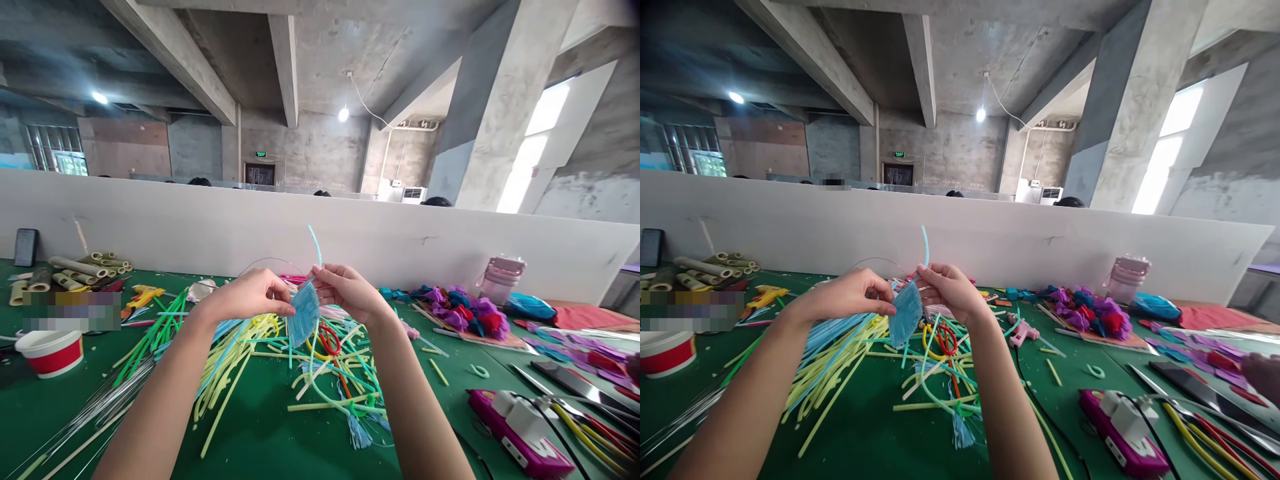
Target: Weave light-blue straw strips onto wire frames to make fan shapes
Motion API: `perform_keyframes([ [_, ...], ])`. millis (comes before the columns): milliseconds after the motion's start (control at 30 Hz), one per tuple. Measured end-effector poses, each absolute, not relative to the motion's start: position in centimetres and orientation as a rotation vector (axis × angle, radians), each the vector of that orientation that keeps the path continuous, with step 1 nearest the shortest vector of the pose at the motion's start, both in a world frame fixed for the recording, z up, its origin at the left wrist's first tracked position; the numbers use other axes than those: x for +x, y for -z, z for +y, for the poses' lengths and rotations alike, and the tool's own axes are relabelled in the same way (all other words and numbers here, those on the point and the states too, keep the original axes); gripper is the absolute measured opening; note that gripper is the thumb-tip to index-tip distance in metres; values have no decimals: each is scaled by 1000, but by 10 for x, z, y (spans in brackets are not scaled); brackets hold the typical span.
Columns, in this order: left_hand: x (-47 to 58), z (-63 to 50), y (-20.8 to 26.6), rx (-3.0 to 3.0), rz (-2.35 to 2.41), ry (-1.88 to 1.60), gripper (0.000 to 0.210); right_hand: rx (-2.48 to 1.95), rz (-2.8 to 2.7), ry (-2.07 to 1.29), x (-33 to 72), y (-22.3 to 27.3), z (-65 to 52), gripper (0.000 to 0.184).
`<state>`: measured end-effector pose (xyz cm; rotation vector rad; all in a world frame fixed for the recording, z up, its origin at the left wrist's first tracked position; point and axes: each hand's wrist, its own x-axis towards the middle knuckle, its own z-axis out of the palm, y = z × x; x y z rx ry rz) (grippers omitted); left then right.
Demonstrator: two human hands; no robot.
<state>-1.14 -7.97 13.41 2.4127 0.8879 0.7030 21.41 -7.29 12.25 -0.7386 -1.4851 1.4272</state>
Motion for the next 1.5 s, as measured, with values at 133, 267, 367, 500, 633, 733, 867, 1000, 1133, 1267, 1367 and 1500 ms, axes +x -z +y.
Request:
perform_keyframes([
  [133, -16, -75, -132, 2388, 999, -743, 18, -775, -1612, -1242, 210, -128, -85, 31],
  [267, -17, -75, -133, 2409, 992, -773, 17, -749, -1760, -1139, 208, -130, -92, 31],
  [367, -17, -76, -134, 2429, 982, -783, 20, -772, -1750, -1056, 205, -129, -90, 33],
  [500, -11, -77, -133, 2496, 1044, -908, 19, -779, -1654, -953, 203, -127, -83, 31],
  [633, -1, -82, -135, 2581, 1005, -1281, 15, -758, -1516, -780, 208, -127, -75, 28],
  [733, 2, -91, -140, 2575, 908, -1737, 18, -705, -1359, -667, 213, -128, -72, 26],
  [867, 3, -101, -140, 2093, 889, -2421, 15, -603, -1155, -568, 213, -131, -75, 24],
  [1000, 17, -88, -127, 1460, 622, -2633, 24, -443, -874, -575, 205, -133, -78, 22],
  [1133, 46, -68, -108, 1354, 467, -2315, 38, -323, -736, -738, 190, -130, -77, 27],
  [1267, 69, -67, -98, 1383, 345, -1952, 43, -298, -747, -852, 170, -122, -78, 29],
  [1367, 71, -72, -102, 1214, 349, -1950, 35, -311, -841, -859, 160, -117, -80, 26],
  [1500, 62, -72, -111, 1070, 371, -1950, 29, -379, -940, -754, 157, -113, -81, 25],
])
